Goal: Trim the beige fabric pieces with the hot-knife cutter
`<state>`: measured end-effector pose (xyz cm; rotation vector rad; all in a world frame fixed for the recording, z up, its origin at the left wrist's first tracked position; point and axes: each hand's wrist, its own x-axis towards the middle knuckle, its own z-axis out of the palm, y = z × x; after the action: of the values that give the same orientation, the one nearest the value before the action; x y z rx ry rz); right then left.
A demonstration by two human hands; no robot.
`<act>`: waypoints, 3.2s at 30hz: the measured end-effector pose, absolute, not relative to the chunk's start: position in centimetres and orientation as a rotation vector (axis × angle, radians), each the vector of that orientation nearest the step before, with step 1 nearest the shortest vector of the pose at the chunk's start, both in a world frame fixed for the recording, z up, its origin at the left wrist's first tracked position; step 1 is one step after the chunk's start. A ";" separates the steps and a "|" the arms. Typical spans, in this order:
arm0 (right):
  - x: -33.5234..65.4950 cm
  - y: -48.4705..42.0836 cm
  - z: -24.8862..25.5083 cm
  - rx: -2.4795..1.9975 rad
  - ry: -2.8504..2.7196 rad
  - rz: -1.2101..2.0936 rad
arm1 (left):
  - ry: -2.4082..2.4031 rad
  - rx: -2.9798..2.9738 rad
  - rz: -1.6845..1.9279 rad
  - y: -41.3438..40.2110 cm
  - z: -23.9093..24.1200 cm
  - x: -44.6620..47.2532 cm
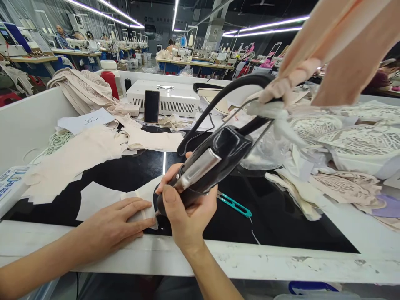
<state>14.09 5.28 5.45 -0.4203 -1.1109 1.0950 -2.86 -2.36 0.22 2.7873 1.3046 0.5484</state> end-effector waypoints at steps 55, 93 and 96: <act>13.2 5.3 5.5 -0.460 -1.123 1.083 | 1.491 2.883 0.480 -3.4 0.5 -2.7; 13.3 4.9 5.3 -0.363 -1.148 1.146 | 1.016 2.776 0.529 1.3 1.6 -4.2; 13.4 4.8 5.3 -0.380 -1.144 1.145 | 1.024 2.732 0.472 1.7 1.0 -4.7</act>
<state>13.35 4.79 5.33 -0.3805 -1.1435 1.1446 -4.72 1.73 1.04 2.7315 1.0238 0.4721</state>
